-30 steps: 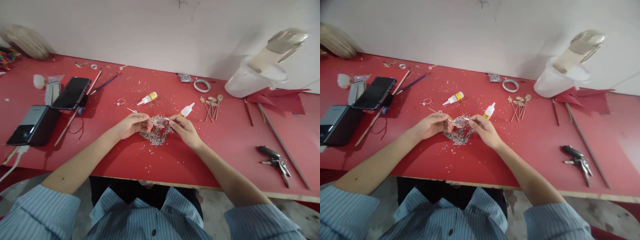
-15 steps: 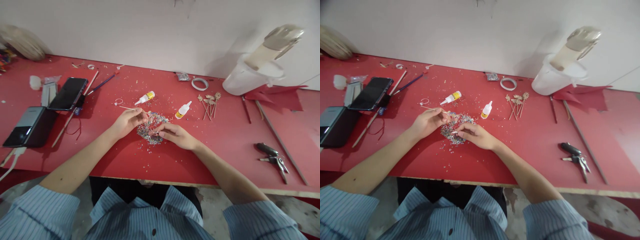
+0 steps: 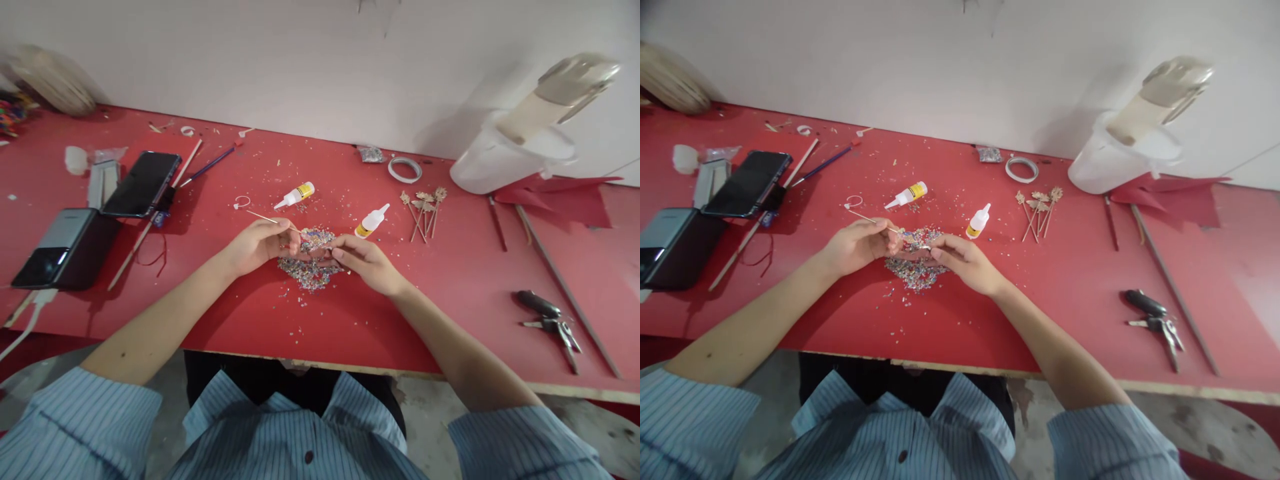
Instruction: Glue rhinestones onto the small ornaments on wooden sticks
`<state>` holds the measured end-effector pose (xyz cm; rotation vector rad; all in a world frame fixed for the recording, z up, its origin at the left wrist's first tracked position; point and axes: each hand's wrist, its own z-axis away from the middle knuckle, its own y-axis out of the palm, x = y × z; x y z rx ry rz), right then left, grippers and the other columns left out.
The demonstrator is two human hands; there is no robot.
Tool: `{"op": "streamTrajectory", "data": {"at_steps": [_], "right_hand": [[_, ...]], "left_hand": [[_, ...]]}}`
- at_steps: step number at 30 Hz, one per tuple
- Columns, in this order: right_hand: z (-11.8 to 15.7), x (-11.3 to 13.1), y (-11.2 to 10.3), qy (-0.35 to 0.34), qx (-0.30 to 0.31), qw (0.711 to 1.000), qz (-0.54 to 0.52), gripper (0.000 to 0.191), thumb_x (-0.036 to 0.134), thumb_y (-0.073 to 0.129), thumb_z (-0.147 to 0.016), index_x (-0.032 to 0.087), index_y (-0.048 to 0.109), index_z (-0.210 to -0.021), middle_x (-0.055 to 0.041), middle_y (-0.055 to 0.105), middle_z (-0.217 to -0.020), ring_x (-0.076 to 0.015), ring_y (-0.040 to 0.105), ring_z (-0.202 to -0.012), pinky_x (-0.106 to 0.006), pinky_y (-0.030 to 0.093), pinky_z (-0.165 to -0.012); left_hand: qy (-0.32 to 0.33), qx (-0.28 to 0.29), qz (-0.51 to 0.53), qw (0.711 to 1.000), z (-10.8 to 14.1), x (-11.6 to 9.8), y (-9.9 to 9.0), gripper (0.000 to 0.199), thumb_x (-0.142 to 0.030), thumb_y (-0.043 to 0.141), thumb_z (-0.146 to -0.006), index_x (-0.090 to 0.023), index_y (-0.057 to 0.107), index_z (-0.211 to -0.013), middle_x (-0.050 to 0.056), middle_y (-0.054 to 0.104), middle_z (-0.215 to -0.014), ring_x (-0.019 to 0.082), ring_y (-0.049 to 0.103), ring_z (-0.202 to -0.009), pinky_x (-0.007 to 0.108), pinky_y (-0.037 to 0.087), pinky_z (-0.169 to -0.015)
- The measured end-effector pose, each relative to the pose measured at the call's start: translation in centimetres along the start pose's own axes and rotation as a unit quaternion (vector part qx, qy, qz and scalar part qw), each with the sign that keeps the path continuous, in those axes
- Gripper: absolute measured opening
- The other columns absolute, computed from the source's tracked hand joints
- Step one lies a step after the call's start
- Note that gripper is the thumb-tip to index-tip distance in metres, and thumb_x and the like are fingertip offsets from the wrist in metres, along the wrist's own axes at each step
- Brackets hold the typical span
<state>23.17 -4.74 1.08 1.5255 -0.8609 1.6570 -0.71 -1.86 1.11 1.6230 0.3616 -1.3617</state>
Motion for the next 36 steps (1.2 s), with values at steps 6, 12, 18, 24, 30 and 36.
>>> {"op": "streamTrajectory", "data": {"at_steps": [6,12,18,24,30,36], "right_hand": [[-0.30,-0.02,-0.52,-0.033,-0.051,0.997,-0.049,0.025,0.044,0.057,-0.088,0.019,0.056,-0.086,-0.0057,0.068,-0.088,-0.0154,0.068,-0.081,-0.032,0.058,-0.075],[-0.33,-0.32,-0.03,0.011,-0.009,0.995,-0.095,0.024,0.042,0.059,-0.087,0.019,0.055,-0.087,-0.0072,0.070,-0.094,-0.0159,0.068,-0.088,-0.034,0.057,-0.082],[-0.53,-0.61,-0.19,0.005,-0.039,0.996,-0.078,0.023,0.041,0.061,-0.085,0.019,0.057,-0.085,-0.0060,0.071,-0.098,-0.0152,0.068,-0.092,-0.035,0.052,-0.094],[-0.53,-0.41,-0.49,-0.007,-0.068,0.995,-0.072,0.023,0.042,0.059,-0.087,0.019,0.057,-0.084,-0.0063,0.071,-0.099,-0.0156,0.068,-0.091,-0.037,0.051,-0.095],[-0.45,-0.38,0.14,0.023,-0.019,0.996,-0.088,0.024,0.042,0.064,-0.083,0.019,0.057,-0.083,-0.0060,0.070,-0.098,-0.0180,0.066,-0.101,-0.036,0.051,-0.095],[-0.41,-0.37,0.21,0.004,-0.020,0.995,-0.094,0.025,0.043,0.063,-0.084,0.019,0.055,-0.082,-0.0029,0.067,-0.083,-0.0190,0.067,-0.099,-0.037,0.054,-0.090]], "left_hand": [[-0.011,0.017,0.000,1.000,-0.05,0.36,-0.07,0.026,-0.030,0.057,-0.087,-0.011,0.071,-0.077,0.007,0.064,-0.071,0.016,0.061,-0.070,0.035,0.052,-0.080],[0.026,-0.033,0.002,0.999,-0.09,-0.17,-0.08,0.030,-0.030,0.054,-0.089,-0.012,0.070,-0.071,0.006,0.064,-0.066,0.015,0.061,-0.070,0.034,0.051,-0.083],[0.027,-0.024,-0.021,0.999,-0.06,0.12,-0.20,0.030,-0.030,0.054,-0.089,-0.012,0.071,-0.074,0.007,0.065,-0.070,0.014,0.061,-0.070,0.026,0.050,-0.072],[0.058,-0.058,0.004,0.997,-0.22,-0.07,0.00,0.029,-0.028,0.054,-0.089,-0.013,0.070,-0.071,0.004,0.062,-0.065,0.012,0.059,-0.065,0.026,0.050,-0.072],[0.068,-0.067,0.002,0.995,-0.48,0.16,-0.13,0.024,-0.028,0.057,-0.088,-0.014,0.072,-0.077,0.003,0.063,-0.066,0.011,0.059,-0.064,0.023,0.049,-0.067],[0.064,-0.056,-0.036,0.996,-0.41,0.41,-0.30,0.025,-0.033,0.059,-0.087,-0.014,0.071,-0.076,0.003,0.062,-0.066,0.013,0.059,-0.066,0.027,0.049,-0.072]]}}
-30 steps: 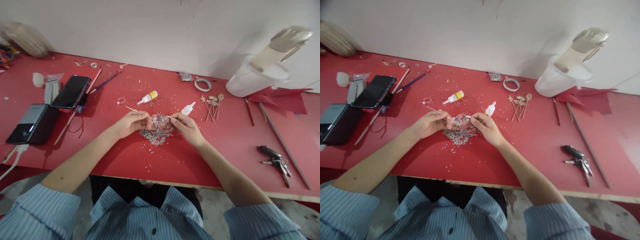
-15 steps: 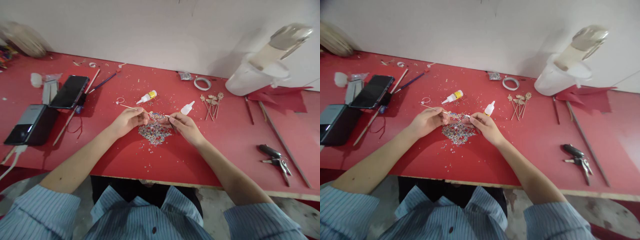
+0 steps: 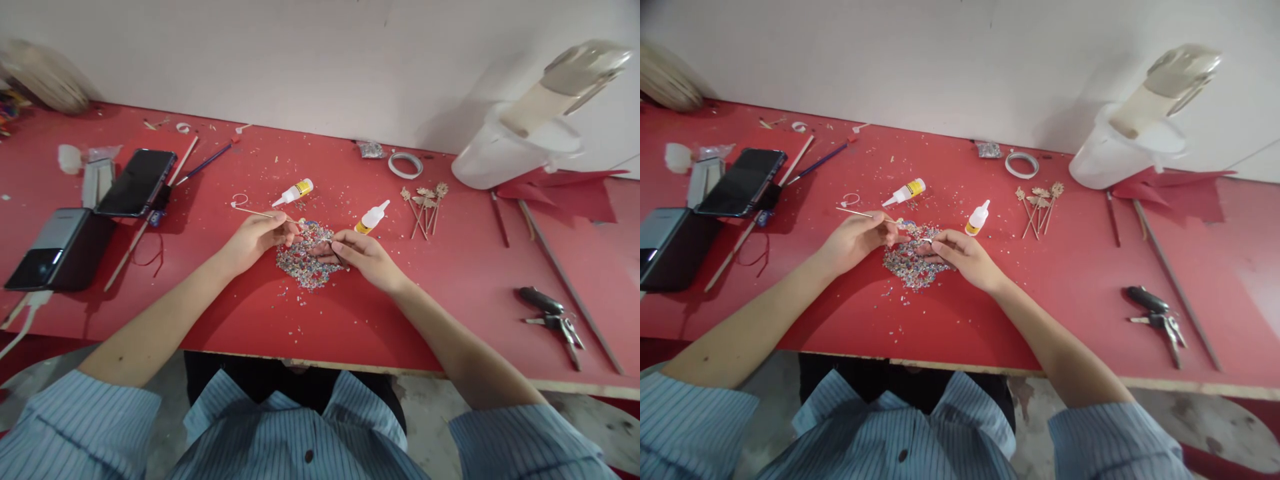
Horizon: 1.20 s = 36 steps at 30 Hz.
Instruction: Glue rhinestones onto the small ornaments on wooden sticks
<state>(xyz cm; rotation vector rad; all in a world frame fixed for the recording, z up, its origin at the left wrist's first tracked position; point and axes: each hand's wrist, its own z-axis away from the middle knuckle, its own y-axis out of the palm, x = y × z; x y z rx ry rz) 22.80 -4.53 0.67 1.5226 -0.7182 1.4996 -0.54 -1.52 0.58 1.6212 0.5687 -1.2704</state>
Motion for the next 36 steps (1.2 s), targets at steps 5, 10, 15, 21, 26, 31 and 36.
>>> {"op": "streamTrajectory", "data": {"at_steps": [5,10,15,21,26,31,36], "right_hand": [[-0.07,0.06,-0.20,0.005,-0.016,0.999,0.040,0.024,0.043,0.061,-0.084,0.020,0.056,-0.082,-0.0046,0.069,-0.092,-0.0180,0.067,-0.098,-0.035,0.053,-0.090],[-0.01,0.19,-0.37,-0.004,-0.008,1.000,0.016,0.022,0.042,0.061,-0.085,0.020,0.056,-0.083,-0.0051,0.070,-0.095,-0.0169,0.068,-0.093,-0.037,0.052,-0.091],[-0.02,0.04,-0.29,-0.004,-0.002,1.000,0.023,0.022,0.042,0.062,-0.085,0.020,0.057,-0.083,-0.0043,0.071,-0.091,-0.0174,0.068,-0.095,-0.037,0.052,-0.092],[0.04,0.18,-0.48,-0.015,-0.034,0.997,0.063,0.025,0.045,0.060,-0.085,0.021,0.058,-0.086,-0.0049,0.070,-0.098,-0.0170,0.066,-0.094,-0.036,0.050,-0.090],[0.01,-0.04,-0.36,-0.020,-0.062,0.988,0.143,0.029,0.049,0.058,-0.085,0.020,0.059,-0.088,-0.0054,0.068,-0.099,-0.0142,0.060,-0.085,-0.031,0.048,-0.080],[0.20,-0.18,-0.06,-0.018,-0.021,0.989,0.145,0.028,0.048,0.057,-0.086,0.021,0.060,-0.087,-0.0028,0.064,-0.087,-0.0132,0.057,-0.078,-0.030,0.046,-0.075],[0.22,0.27,-0.28,-0.049,-0.101,0.974,0.194,0.029,0.049,0.054,-0.088,0.022,0.063,-0.094,-0.0033,0.065,-0.091,-0.0155,0.057,-0.084,-0.031,0.046,-0.078]], "left_hand": [[-0.003,-0.002,-0.018,1.000,-0.01,-0.15,0.14,0.026,-0.035,0.060,-0.086,-0.014,0.071,-0.075,0.003,0.062,-0.065,0.013,0.059,-0.065,0.028,0.048,-0.071],[-0.014,-0.013,-0.025,1.000,-0.01,-0.22,0.34,0.025,-0.034,0.061,-0.084,-0.014,0.072,-0.074,0.002,0.061,-0.063,0.013,0.059,-0.063,0.028,0.048,-0.069],[-0.013,-0.010,-0.030,0.999,0.02,-0.19,0.31,0.025,-0.033,0.059,-0.085,-0.015,0.072,-0.074,0.002,0.061,-0.063,0.013,0.058,-0.063,0.028,0.048,-0.070],[0.010,-0.028,-0.051,0.998,0.03,-0.18,0.33,0.024,-0.030,0.058,-0.086,-0.015,0.073,-0.073,0.003,0.063,-0.066,0.014,0.059,-0.066,0.030,0.048,-0.079],[-0.002,-0.020,-0.063,0.998,0.07,-0.19,0.44,0.026,-0.031,0.057,-0.086,-0.015,0.073,-0.073,0.004,0.063,-0.065,0.014,0.059,-0.066,0.029,0.047,-0.077],[0.002,-0.015,-0.058,0.998,0.03,-0.07,0.37,0.025,-0.032,0.059,-0.085,-0.015,0.073,-0.073,0.004,0.064,-0.067,0.013,0.057,-0.065,0.027,0.047,-0.072],[0.000,-0.015,-0.065,0.998,0.05,-0.09,0.41,0.027,-0.034,0.058,-0.085,-0.015,0.073,-0.073,0.004,0.063,-0.066,0.014,0.058,-0.065,0.028,0.047,-0.074]]}}
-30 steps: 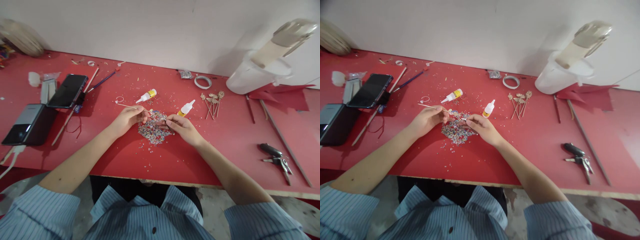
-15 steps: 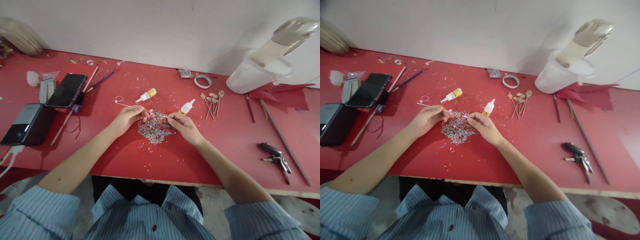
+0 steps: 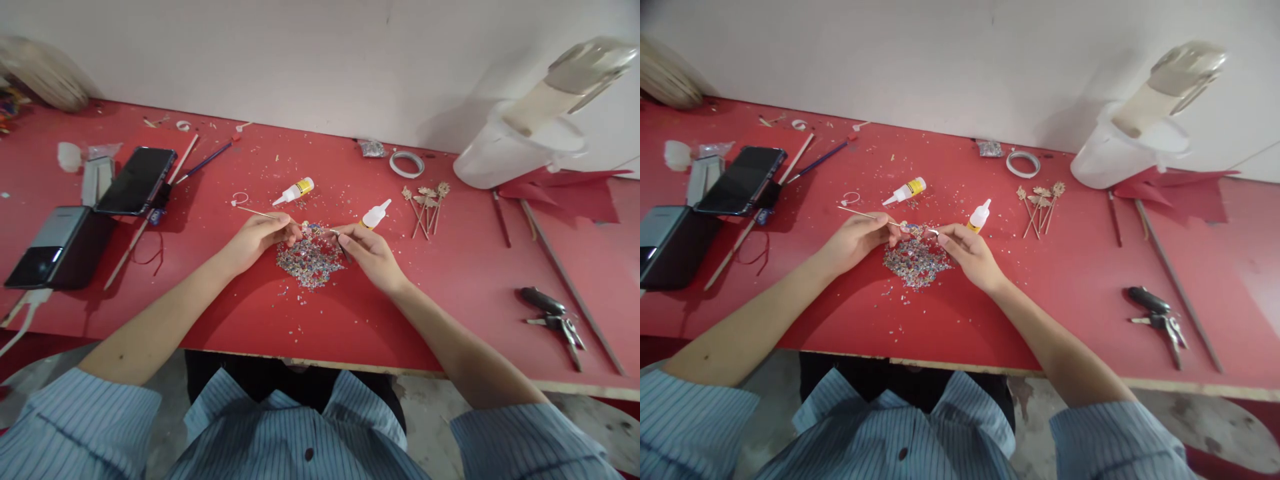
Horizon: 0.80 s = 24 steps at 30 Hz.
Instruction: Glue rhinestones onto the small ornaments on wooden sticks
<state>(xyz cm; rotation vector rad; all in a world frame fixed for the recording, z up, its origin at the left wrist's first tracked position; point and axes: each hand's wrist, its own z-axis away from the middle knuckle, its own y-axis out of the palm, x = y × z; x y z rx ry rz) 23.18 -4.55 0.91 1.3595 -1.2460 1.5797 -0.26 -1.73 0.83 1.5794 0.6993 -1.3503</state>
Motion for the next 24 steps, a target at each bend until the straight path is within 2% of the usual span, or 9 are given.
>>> {"op": "streamTrajectory", "data": {"at_steps": [3,8,13,15,18,21,24], "right_hand": [[-0.20,-0.17,0.06,0.002,-0.007,1.000,-0.003,0.032,0.051,0.055,-0.086,0.023,0.063,-0.097,-0.0042,0.066,-0.100,-0.0167,0.057,-0.090,-0.032,0.047,-0.082],[-0.09,-0.28,0.43,0.015,0.031,0.999,-0.029,0.032,0.052,0.056,-0.085,0.022,0.062,-0.091,-0.0045,0.066,-0.099,-0.0151,0.057,-0.083,-0.030,0.046,-0.076],[-0.16,-0.14,0.05,0.002,-0.054,0.999,-0.005,0.030,0.048,0.055,-0.087,0.021,0.063,-0.092,-0.0044,0.066,-0.097,-0.0127,0.054,-0.073,-0.028,0.042,-0.061],[-0.29,-0.36,-0.06,0.007,-0.068,0.998,-0.004,0.029,0.048,0.055,-0.087,0.020,0.062,-0.090,-0.0043,0.066,-0.098,-0.0112,0.051,-0.068,-0.027,0.041,-0.059],[-0.33,-0.69,0.10,0.022,-0.043,0.999,-0.010,0.030,0.048,0.055,-0.087,0.020,0.063,-0.094,-0.0039,0.066,-0.095,-0.0110,0.052,-0.067,-0.027,0.042,-0.060],[-0.17,-0.72,0.37,0.021,-0.006,0.999,-0.035,0.031,0.048,0.054,-0.088,0.021,0.063,-0.097,-0.0039,0.066,-0.092,-0.0130,0.057,-0.076,-0.027,0.045,-0.067],[-0.15,-0.47,0.37,0.008,-0.030,0.999,-0.023,0.029,0.047,0.053,-0.088,0.020,0.063,-0.094,-0.0043,0.067,-0.095,-0.0127,0.056,-0.075,-0.027,0.045,-0.067]], "left_hand": [[-0.003,-0.001,-0.002,1.000,0.02,-0.03,0.03,0.027,-0.035,0.058,-0.085,-0.015,0.072,-0.072,0.005,0.063,-0.065,0.015,0.060,-0.069,0.028,0.047,-0.074],[0.003,-0.003,-0.002,1.000,0.04,0.04,-0.10,0.027,-0.034,0.058,-0.085,-0.015,0.073,-0.073,0.005,0.063,-0.066,0.015,0.059,-0.068,0.028,0.047,-0.073],[0.012,-0.009,0.002,1.000,0.01,0.06,-0.14,0.027,-0.032,0.057,-0.086,-0.015,0.073,-0.073,0.005,0.064,-0.067,0.013,0.057,-0.065,0.027,0.046,-0.074],[0.014,-0.007,0.004,1.000,-0.01,0.07,-0.14,0.027,-0.032,0.057,-0.086,-0.015,0.073,-0.073,0.004,0.064,-0.067,0.013,0.057,-0.065,0.027,0.046,-0.073],[0.015,-0.005,0.004,1.000,-0.03,0.09,-0.17,0.027,-0.032,0.057,-0.086,-0.016,0.073,-0.073,0.004,0.064,-0.068,0.013,0.056,-0.065,0.027,0.046,-0.073],[0.008,-0.010,0.003,1.000,-0.02,-0.01,-0.16,0.027,-0.032,0.056,-0.087,-0.015,0.073,-0.073,0.004,0.062,-0.066,0.013,0.057,-0.065,0.027,0.046,-0.075],[0.006,-0.023,0.004,1.000,0.02,-0.22,-0.05,0.027,-0.029,0.055,-0.087,-0.015,0.073,-0.072,0.003,0.062,-0.064,0.012,0.057,-0.064,0.027,0.047,-0.074]]}}
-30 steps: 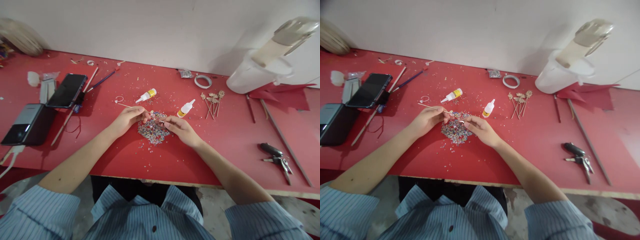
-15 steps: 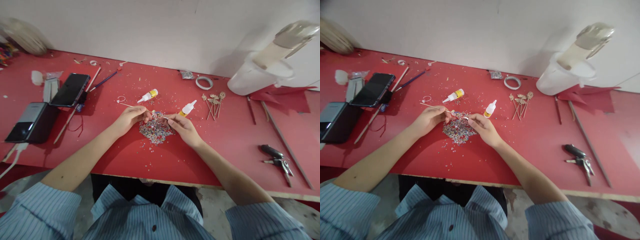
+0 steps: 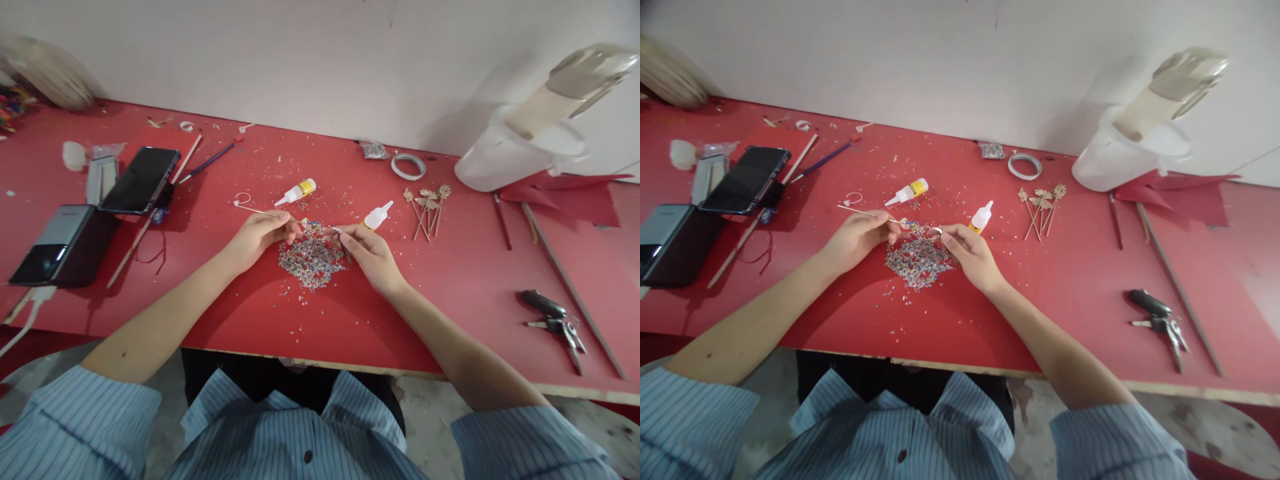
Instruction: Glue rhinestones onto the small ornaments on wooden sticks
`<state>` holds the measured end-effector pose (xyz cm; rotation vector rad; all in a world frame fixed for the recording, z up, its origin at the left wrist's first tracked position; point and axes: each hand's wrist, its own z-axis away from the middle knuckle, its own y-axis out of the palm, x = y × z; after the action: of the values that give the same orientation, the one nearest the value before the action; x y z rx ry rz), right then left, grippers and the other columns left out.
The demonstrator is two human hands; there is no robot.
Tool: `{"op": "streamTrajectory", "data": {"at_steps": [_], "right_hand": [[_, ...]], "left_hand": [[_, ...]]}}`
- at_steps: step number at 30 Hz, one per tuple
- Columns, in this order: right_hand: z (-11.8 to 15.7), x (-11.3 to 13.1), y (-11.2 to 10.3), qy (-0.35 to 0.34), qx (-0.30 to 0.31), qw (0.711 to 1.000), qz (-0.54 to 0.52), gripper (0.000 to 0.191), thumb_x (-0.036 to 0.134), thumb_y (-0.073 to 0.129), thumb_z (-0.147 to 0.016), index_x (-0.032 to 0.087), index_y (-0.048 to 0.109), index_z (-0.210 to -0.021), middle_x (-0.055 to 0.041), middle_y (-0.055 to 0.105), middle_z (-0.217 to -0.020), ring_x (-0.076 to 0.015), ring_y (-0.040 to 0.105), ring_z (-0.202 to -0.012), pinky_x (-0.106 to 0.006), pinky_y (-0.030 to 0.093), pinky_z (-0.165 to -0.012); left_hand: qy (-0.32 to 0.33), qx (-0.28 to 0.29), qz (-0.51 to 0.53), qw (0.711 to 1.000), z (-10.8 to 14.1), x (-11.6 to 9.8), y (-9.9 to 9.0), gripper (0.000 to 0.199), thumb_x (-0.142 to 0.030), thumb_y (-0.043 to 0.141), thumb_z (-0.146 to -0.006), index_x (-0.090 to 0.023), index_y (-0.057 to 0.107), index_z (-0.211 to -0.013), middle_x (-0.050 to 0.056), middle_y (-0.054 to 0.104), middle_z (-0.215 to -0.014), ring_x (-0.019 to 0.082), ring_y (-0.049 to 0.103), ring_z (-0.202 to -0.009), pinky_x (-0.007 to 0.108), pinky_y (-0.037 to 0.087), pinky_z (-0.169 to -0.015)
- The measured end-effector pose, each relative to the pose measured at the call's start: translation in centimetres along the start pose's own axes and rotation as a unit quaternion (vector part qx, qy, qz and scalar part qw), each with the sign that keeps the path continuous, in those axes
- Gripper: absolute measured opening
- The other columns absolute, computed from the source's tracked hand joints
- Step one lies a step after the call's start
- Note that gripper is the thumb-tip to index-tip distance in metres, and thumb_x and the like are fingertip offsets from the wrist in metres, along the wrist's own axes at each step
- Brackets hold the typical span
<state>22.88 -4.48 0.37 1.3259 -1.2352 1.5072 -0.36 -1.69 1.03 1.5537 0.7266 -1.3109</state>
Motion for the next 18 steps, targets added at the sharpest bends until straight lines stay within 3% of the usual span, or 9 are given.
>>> {"op": "streamTrajectory", "data": {"at_steps": [3,6,10,14,16,18], "right_hand": [[-0.20,0.23,-0.18,0.003,-0.029,0.999,0.021,0.028,0.048,0.053,-0.088,0.021,0.061,-0.086,-0.0055,0.065,-0.112,-0.0127,0.056,-0.076,-0.027,0.045,-0.064],[-0.31,0.25,-0.19,0.002,0.010,1.000,0.004,0.027,0.049,0.054,-0.087,0.022,0.060,-0.085,-0.0055,0.060,-0.126,-0.0165,0.059,-0.094,-0.031,0.048,-0.077],[-0.09,0.11,0.20,0.025,0.075,0.996,-0.050,0.027,0.049,0.056,-0.086,0.022,0.061,-0.089,-0.0057,0.065,-0.116,-0.0176,0.061,-0.096,-0.034,0.048,-0.086],[-0.13,0.25,0.34,0.024,0.023,0.999,-0.039,0.030,0.048,0.054,-0.087,0.021,0.063,-0.096,-0.0052,0.067,-0.102,-0.0149,0.062,-0.083,-0.031,0.050,-0.076],[-0.41,0.37,0.27,0.021,-0.009,1.000,0.002,0.031,0.048,0.053,-0.088,0.020,0.064,-0.096,-0.0050,0.067,-0.101,-0.0129,0.060,-0.075,-0.028,0.049,-0.067],[-0.84,0.32,0.22,0.007,-0.020,0.999,0.023,0.028,0.047,0.053,-0.088,0.021,0.063,-0.093,-0.0055,0.067,-0.108,-0.0130,0.060,-0.078,-0.028,0.049,-0.069]], "left_hand": [[0.005,-0.010,0.000,1.000,0.02,-0.08,0.13,0.028,-0.028,0.054,-0.087,-0.015,0.072,-0.070,0.003,0.061,-0.062,0.012,0.056,-0.063,0.026,0.047,-0.072],[0.010,-0.025,0.008,1.000,-0.06,0.12,0.16,0.027,-0.026,0.055,-0.087,-0.016,0.072,-0.069,0.004,0.064,-0.066,0.013,0.059,-0.067,0.027,0.047,-0.075],[0.014,-0.044,0.046,0.998,-0.25,0.52,0.10,0.024,-0.024,0.056,-0.086,-0.017,0.072,-0.069,0.005,0.067,-0.074,0.015,0.062,-0.077,0.027,0.047,-0.081],[-0.007,-0.025,0.077,0.997,-0.31,0.72,0.11,0.024,-0.026,0.056,-0.086,-0.017,0.071,-0.069,0.004,0.067,-0.073,0.015,0.063,-0.079,0.027,0.047,-0.084],[-0.012,-0.015,0.078,0.997,-0.28,0.74,0.15,0.025,-0.027,0.056,-0.086,-0.017,0.070,-0.068,0.004,0.066,-0.072,0.015,0.062,-0.077,0.028,0.047,-0.083],[-0.010,-0.015,0.077,0.997,-0.24,0.69,0.23,0.025,-0.028,0.056,-0.087,-0.017,0.069,-0.068,0.004,0.065,-0.071,0.015,0.061,-0.075,0.029,0.047,-0.082]]}}
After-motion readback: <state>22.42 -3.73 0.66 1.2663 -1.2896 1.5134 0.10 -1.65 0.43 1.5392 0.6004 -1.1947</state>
